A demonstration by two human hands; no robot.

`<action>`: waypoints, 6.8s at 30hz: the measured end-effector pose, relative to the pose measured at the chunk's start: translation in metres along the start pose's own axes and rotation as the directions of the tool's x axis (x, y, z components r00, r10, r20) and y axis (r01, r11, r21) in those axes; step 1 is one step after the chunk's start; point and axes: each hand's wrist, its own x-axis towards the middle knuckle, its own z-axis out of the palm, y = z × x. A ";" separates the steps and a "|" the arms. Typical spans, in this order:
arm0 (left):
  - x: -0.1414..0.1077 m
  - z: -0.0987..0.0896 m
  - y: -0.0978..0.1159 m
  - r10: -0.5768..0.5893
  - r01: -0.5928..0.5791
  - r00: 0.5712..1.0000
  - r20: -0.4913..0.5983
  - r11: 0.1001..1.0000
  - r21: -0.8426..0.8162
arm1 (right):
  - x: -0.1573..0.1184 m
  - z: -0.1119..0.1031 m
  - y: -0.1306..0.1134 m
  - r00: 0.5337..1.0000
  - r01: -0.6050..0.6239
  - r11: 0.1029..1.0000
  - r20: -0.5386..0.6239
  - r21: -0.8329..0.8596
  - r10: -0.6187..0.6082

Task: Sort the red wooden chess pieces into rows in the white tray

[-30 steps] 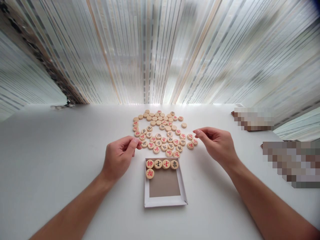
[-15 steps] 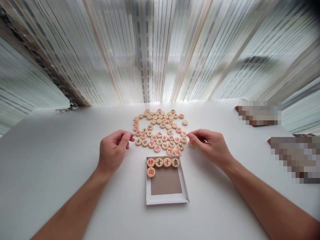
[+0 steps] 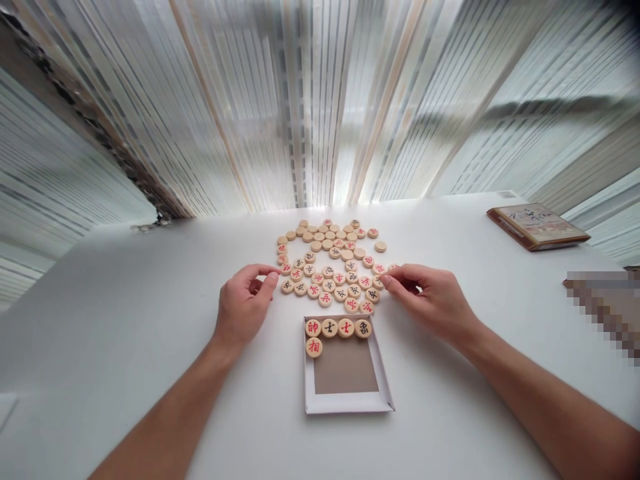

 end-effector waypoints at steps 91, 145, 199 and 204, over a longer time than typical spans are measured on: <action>-0.069 0.016 0.062 0.242 -0.040 0.922 0.301 0.834 -0.550 | -0.039 0.023 -0.089 0.936 -0.352 0.595 0.259 0.723 0.239; -0.072 0.014 0.068 0.160 0.230 0.885 0.438 0.668 -0.708 | -0.038 0.018 -0.082 0.793 -0.609 0.280 0.564 0.742 0.231; -0.079 0.016 0.061 0.534 -0.366 0.831 0.155 0.735 -0.571 | -0.038 0.013 -0.088 0.791 -0.611 0.229 0.594 0.758 0.145; -0.082 0.016 0.059 0.522 -0.369 0.843 0.132 0.739 -0.563 | -0.039 0.012 -0.088 0.778 -0.628 0.220 0.613 0.747 0.137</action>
